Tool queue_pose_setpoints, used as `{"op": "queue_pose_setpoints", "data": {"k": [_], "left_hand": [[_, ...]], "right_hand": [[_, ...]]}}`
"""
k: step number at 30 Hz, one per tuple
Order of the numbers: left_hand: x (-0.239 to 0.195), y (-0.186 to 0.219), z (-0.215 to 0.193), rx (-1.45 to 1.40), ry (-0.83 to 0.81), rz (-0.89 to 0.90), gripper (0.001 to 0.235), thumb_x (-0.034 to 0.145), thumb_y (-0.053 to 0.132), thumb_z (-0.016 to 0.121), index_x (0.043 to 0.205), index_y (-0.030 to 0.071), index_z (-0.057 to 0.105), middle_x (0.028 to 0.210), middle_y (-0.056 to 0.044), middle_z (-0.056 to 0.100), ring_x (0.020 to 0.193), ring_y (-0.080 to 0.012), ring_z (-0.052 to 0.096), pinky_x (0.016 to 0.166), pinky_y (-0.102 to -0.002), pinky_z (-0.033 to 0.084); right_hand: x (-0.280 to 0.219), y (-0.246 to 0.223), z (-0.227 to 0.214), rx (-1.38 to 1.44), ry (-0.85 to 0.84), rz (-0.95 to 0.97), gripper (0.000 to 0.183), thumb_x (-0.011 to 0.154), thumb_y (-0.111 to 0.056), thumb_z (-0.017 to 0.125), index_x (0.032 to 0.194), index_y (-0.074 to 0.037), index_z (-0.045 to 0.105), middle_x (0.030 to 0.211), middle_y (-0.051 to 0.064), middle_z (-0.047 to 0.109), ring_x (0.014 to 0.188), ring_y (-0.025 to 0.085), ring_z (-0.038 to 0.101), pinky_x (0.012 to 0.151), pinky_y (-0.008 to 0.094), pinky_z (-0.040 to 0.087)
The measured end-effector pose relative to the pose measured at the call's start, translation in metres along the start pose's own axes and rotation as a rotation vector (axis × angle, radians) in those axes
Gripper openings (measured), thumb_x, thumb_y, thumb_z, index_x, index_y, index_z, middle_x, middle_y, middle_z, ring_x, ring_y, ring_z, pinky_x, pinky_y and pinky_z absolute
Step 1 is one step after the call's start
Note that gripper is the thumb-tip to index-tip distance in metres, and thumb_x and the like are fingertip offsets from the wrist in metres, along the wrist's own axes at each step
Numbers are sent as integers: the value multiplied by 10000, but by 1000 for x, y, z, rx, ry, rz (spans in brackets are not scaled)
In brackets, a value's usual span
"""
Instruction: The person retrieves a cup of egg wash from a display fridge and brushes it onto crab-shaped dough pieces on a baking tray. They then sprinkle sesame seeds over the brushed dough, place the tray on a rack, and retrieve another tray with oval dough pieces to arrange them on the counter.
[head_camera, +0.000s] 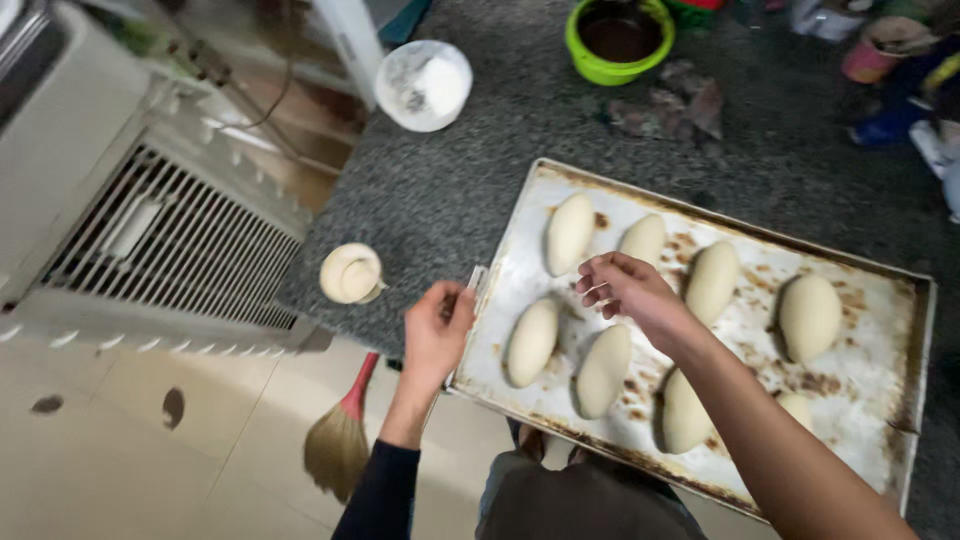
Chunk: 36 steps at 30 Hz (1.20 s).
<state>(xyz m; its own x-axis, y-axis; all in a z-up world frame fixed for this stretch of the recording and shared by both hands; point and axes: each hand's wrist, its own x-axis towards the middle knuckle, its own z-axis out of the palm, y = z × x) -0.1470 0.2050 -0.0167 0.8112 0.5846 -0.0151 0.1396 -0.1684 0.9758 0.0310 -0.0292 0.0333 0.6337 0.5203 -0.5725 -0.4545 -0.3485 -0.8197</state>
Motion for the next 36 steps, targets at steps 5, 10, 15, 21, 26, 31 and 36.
{"op": "queue_pose_setpoints", "data": {"k": [5,10,15,21,26,31,36], "left_hand": [[38,58,60,317,-15,215,156,1004,188,601,989,36,635,816,-188,725,733,-360,724,629,-441,543],[66,72,106,596,-66,291,148,960,183,605,905,46,609,791,-190,708,708,-398,694,623,-507,530],[93,54,137,773,-58,425,138,933,163,631,874,40,613,803,-170,704,700,-353,704,591,-474,559],[113,45,162,898,-93,455,142,913,179,659,851,55,625,783,-136,710,679,-320,713,556,-452,558],[123,39,171,928,-104,446,127,877,176,677,864,58,630,779,-132,708,673,-318,715,560,-441,566],[125,38,175,931,-115,439,127,875,176,685,858,62,630,776,-128,710,668,-317,716,554,-444,560],[128,37,179,979,-129,407,135,855,178,691,871,55,638,771,-128,714,658,-319,720,541,-445,559]], "right_hand": [[-5,0,-41,43,148,18,304,1023,-323,507,1110,-70,653,984,40,725,834,134,661,683,297,494],[-3,2,-78,154,249,21,337,1052,-352,497,1105,-54,646,960,60,714,819,143,661,675,302,497],[1,11,-95,227,287,26,294,1040,-317,519,1091,-60,654,950,65,716,801,144,665,669,316,502],[5,18,-103,237,300,48,277,1046,-314,525,1088,-70,647,947,59,715,802,138,660,683,300,510],[3,17,-105,243,305,50,298,1054,-331,513,1059,-62,640,931,44,697,805,134,672,674,313,520],[1,16,-105,252,319,81,281,1048,-327,513,1065,-79,645,936,41,716,796,126,661,682,306,512],[1,16,-106,265,314,82,269,1044,-322,517,1070,-86,642,938,28,697,810,128,680,694,312,523]]}}
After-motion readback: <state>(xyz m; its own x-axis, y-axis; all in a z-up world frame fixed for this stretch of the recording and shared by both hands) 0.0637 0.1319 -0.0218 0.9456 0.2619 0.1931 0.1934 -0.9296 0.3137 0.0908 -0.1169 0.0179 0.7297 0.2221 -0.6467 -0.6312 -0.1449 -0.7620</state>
